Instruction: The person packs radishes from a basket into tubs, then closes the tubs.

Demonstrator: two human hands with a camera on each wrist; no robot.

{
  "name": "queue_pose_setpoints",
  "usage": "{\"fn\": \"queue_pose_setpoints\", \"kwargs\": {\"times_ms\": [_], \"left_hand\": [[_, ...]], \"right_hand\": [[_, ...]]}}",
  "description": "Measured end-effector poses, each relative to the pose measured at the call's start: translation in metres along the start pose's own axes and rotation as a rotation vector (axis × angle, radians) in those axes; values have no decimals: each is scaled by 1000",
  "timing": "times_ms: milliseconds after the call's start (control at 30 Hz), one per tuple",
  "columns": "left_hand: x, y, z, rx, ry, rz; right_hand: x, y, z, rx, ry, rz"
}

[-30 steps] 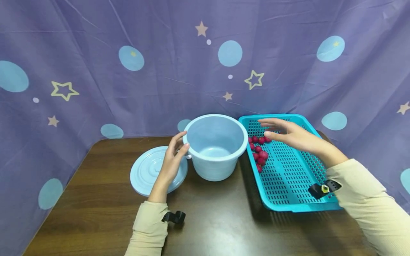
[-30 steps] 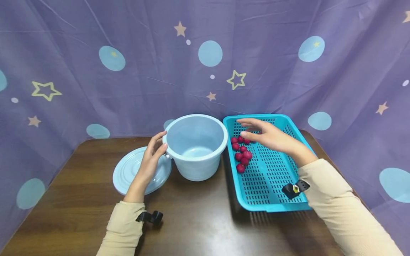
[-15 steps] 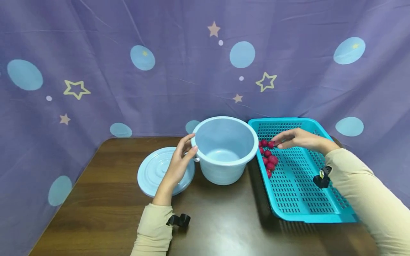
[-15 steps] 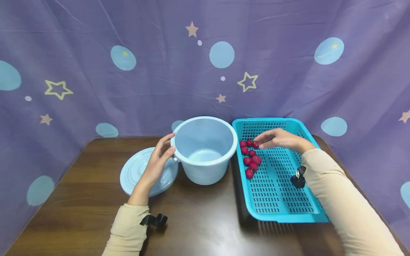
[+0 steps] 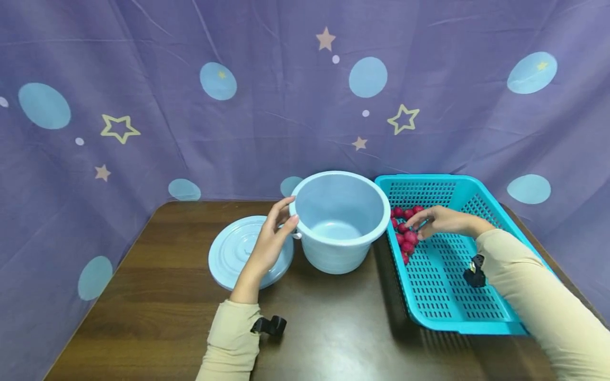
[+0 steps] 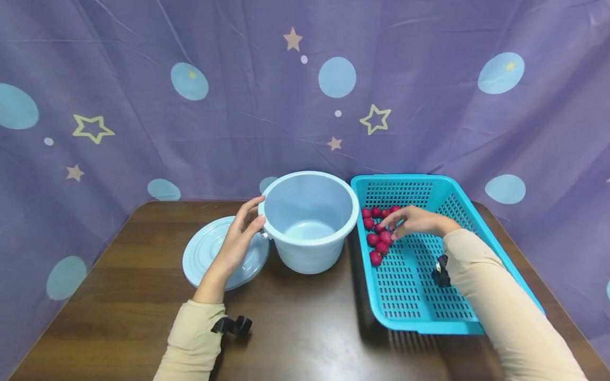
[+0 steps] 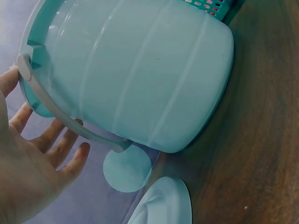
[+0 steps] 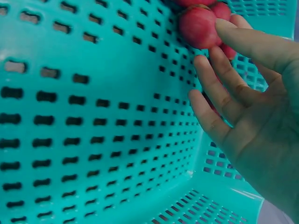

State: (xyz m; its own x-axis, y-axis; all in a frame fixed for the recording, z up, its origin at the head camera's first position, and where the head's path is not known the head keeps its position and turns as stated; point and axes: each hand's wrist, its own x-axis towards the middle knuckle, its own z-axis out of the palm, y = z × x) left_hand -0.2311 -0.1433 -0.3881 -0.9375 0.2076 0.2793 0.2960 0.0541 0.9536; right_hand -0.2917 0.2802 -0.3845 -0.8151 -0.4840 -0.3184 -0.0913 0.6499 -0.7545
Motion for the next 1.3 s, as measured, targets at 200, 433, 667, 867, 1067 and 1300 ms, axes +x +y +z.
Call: {"fn": "queue_pose_setpoints", "kwargs": {"times_ms": [200, 433, 667, 867, 1067, 1300], "left_hand": [[0, 1, 0, 6, -3, -9], [1, 1, -1, 22, -17, -16], [0, 1, 0, 36, -24, -22], [1, 4, -2, 54, -18, -24], [2, 6, -3, 53, -22, -27], [0, 6, -2, 58, -27, -34]], "right_hand": [[4, 1, 10, -10, -16, 1], [5, 1, 16, -11, -9, 14], [-1, -5, 14, -69, 10, 34], [-12, -21, 0, -80, 53, 18], [-24, -45, -11, -56, 90, -30], [-37, -72, -15, -127, 125, -89]]}}
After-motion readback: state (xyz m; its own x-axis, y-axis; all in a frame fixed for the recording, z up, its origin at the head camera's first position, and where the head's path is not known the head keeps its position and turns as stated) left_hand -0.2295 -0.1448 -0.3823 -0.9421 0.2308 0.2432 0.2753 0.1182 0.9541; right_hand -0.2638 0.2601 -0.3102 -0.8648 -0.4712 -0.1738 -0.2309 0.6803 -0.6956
